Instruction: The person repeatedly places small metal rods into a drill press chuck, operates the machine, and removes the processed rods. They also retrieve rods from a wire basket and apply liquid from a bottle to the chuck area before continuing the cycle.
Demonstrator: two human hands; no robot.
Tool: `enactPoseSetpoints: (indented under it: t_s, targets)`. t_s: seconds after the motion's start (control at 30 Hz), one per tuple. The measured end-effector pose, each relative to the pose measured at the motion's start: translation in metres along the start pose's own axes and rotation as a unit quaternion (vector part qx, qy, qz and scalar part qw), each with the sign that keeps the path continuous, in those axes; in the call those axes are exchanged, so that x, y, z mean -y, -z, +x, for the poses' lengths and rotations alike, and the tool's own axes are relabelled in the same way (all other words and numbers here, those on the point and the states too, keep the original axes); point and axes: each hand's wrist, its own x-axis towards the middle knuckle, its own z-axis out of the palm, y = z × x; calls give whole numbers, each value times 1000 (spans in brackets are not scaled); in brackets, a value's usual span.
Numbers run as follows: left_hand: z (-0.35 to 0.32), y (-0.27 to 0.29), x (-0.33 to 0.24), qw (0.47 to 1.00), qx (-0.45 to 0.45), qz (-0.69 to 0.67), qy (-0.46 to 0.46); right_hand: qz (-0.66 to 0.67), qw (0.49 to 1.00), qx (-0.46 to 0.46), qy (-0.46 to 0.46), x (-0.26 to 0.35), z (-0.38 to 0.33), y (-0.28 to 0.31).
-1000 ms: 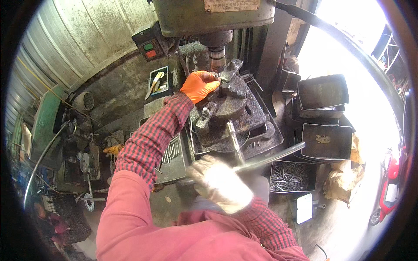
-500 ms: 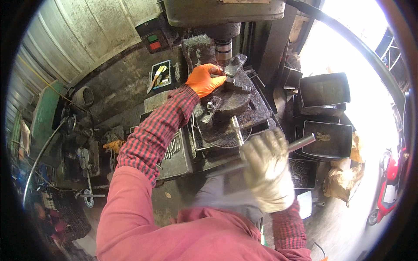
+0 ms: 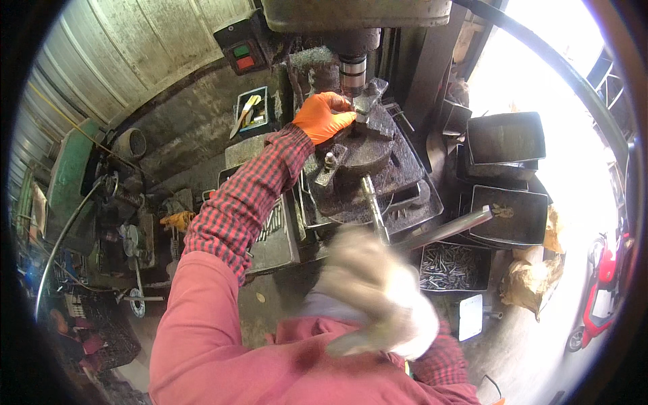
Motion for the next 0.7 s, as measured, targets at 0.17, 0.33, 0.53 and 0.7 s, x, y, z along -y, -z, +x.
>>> enactPoseSetpoints:
  t_s: [0.17, 0.33, 0.53, 0.7]
  targets:
    - [2, -2, 6, 998, -8, 6, -55, -102, 960, 104, -239, -58, -27, 45]
    - [2, -4, 9, 998, -11, -54, -42, 41, 900, -11, -433, -69, -65, -52]
    - [1, -1, 3, 999, -1, -35, -12, 721, 501, -13, -478, 32, -33, -148]
    - [-5, -2, -2, 1000, 1, -17, 1, 621, 550, 31, -557, -10, -80, -54]
